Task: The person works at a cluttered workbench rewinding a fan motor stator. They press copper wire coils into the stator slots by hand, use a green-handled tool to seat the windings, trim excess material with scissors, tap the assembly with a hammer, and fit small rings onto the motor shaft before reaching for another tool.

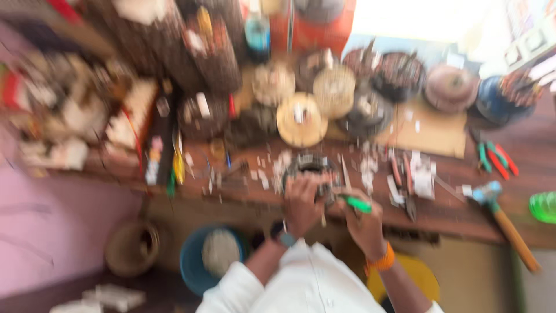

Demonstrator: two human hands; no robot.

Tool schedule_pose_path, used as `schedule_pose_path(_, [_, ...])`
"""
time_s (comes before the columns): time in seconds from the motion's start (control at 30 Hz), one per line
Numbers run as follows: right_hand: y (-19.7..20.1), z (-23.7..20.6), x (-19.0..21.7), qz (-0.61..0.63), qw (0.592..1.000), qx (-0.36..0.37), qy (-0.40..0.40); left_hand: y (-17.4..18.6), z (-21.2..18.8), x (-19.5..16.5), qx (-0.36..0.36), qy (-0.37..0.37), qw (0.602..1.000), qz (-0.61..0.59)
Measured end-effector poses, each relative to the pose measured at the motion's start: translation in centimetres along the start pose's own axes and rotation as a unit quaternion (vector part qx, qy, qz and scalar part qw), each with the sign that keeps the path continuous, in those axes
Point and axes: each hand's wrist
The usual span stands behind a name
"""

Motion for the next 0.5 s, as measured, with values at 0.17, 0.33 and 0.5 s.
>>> schedule_pose_path(0.17, [-1.0, 0.7, -1.3, 0.136, 0.99, 0.004, -0.04, 0.2, 0.3, 0.6, 0.021, 0.009, 0.999, -0.047])
schedule_pose_path(0.33, [-2.3, 0.3, -1.7, 0.186, 0.981, -0.004, -0.052, -0.1, 0.4, 1.1, 0.001, -0.006, 0.999, -0.043])
schedule_pose_path(0.5, [-1.8, 1.0, -2.3, 0.143, 0.987, -0.006, -0.077, 0.0, 0.7, 1.3, -0.023, -0.029, 0.999, -0.019])
Point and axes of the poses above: each hand's wrist, its own z-axis towards the middle knuckle, its own y-axis out of the back of the hand, x = y × z, and after that the axes turned 13 degrees about z, right-handed
